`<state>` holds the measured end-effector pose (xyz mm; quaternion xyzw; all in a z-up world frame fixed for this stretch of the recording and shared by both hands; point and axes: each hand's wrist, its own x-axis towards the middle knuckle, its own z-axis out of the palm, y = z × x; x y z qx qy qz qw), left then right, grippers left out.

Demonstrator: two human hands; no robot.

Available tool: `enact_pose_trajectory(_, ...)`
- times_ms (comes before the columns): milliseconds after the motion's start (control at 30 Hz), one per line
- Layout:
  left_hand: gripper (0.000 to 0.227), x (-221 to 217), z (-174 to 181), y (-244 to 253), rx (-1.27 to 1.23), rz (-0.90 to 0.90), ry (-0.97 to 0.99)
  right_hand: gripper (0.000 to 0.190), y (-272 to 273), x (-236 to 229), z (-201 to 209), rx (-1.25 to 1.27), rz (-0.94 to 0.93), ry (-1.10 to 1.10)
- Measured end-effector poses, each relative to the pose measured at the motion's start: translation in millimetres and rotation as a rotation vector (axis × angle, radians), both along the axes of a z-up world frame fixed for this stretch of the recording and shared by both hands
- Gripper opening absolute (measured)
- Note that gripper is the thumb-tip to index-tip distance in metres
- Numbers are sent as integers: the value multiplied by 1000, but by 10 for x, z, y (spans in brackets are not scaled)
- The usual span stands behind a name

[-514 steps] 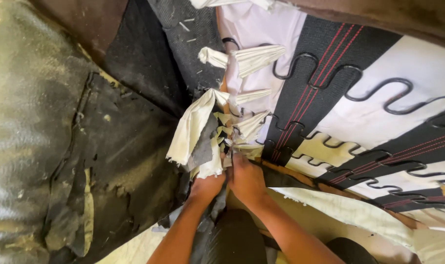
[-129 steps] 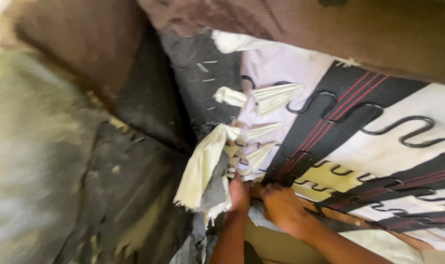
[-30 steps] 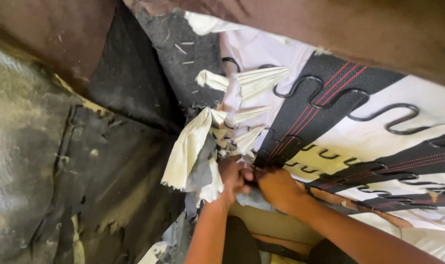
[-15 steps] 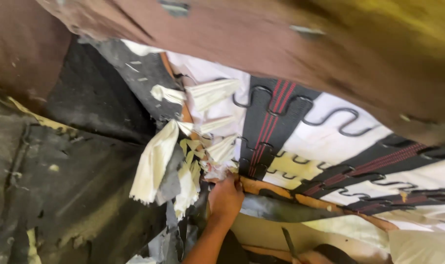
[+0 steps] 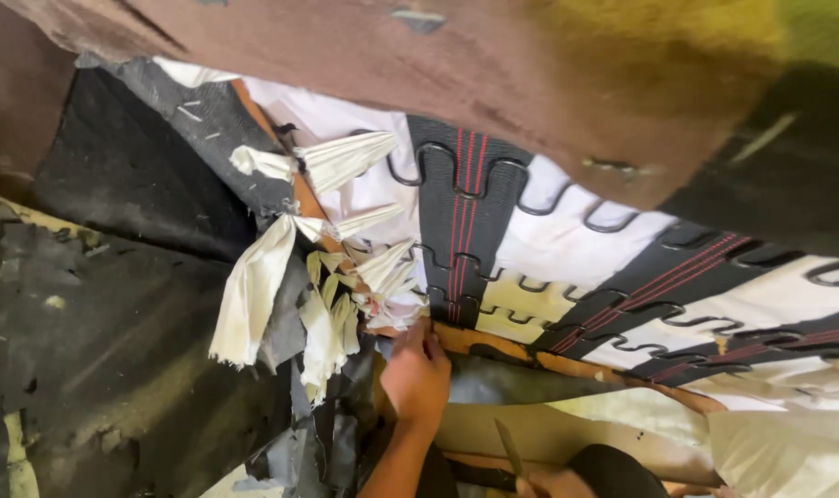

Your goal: Removing old fabric, padding, and staples from a sofa frame as part of a reupholstery task.

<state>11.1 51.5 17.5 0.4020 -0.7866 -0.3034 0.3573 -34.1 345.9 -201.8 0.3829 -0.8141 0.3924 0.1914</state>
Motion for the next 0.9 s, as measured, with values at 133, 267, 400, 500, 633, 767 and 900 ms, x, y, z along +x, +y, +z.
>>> enact_pose_trajectory(133,32,160,38,-211,-127,-42,-131,13,-937,283,2457,49,-128,-348)
enact_pose_trajectory(267,34,134,-149,-499,-261,-43,-4,20,-1354,-55,2659,43,-29,-395)
enact_pose_trajectory(400,54,290,-20,-529,-285,-144,-73,15,-1775,-381,2452,118,149,-695)
enact_pose_trajectory(500,59,324,-83,-506,-355,-144,-67,17,-2014,-410,2445,116,132,-859)
enact_pose_trajectory(633,29,250,92,-471,-207,-63,14,16,-2225,-364,2404,-207,69,-1495)
enact_pose_trajectory(767,30,191,98,-547,-82,-33,-43,12,-2313,-378,2083,-278,-34,-1695)
enact_pose_trajectory(900,27,211,43,-588,76,-71,-105,12,-2423,-425,1864,-388,-14,-1779)
